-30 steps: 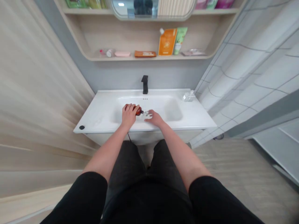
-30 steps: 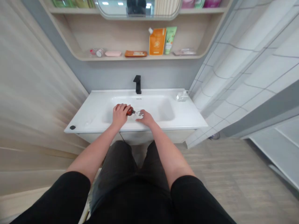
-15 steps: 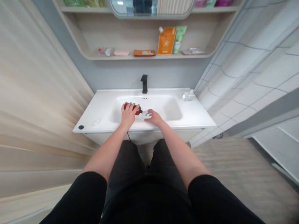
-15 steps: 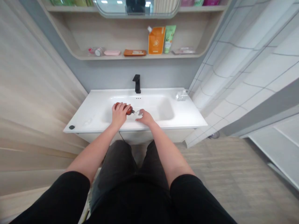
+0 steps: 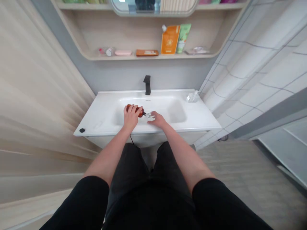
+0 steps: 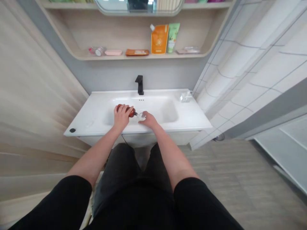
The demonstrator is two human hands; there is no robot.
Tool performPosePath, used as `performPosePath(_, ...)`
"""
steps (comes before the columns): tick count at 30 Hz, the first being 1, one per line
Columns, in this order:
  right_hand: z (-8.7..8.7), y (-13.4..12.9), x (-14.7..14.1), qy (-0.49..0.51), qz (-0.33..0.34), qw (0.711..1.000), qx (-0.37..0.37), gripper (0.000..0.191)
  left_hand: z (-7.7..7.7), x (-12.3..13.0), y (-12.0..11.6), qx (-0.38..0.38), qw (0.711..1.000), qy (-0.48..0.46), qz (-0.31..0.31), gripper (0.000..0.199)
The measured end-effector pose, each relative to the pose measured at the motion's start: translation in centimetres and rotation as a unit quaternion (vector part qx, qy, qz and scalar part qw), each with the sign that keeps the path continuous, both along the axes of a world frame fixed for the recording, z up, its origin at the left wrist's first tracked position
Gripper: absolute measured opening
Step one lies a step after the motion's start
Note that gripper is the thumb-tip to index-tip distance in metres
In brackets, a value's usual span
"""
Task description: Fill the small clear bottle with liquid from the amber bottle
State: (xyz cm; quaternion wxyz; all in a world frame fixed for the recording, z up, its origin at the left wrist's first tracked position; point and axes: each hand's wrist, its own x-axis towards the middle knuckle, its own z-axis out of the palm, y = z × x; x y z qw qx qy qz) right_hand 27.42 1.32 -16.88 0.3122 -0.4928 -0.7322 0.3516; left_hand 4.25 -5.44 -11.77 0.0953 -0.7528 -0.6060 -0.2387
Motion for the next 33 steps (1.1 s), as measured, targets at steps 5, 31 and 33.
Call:
performPosePath(5,-0.31,0.13,0.05,0.005,0.006,1.000,0.006,0.070,-0.10,-0.06,0.00,0.002,1.000,-0.011,-0.006,0.069)
performPosePath(31,-0.62,0.29,0.05,-0.013,0.003,1.000,0.020,0.069,-0.73,-0.27,0.40,0.047,0.999,0.014,-0.005,0.064)
performPosePath(33,-0.56,0.25,0.06,-0.017,0.003,1.000,0.018,0.069,-0.79,-0.30,0.42,0.051,0.999,0.018,-0.005,0.064)
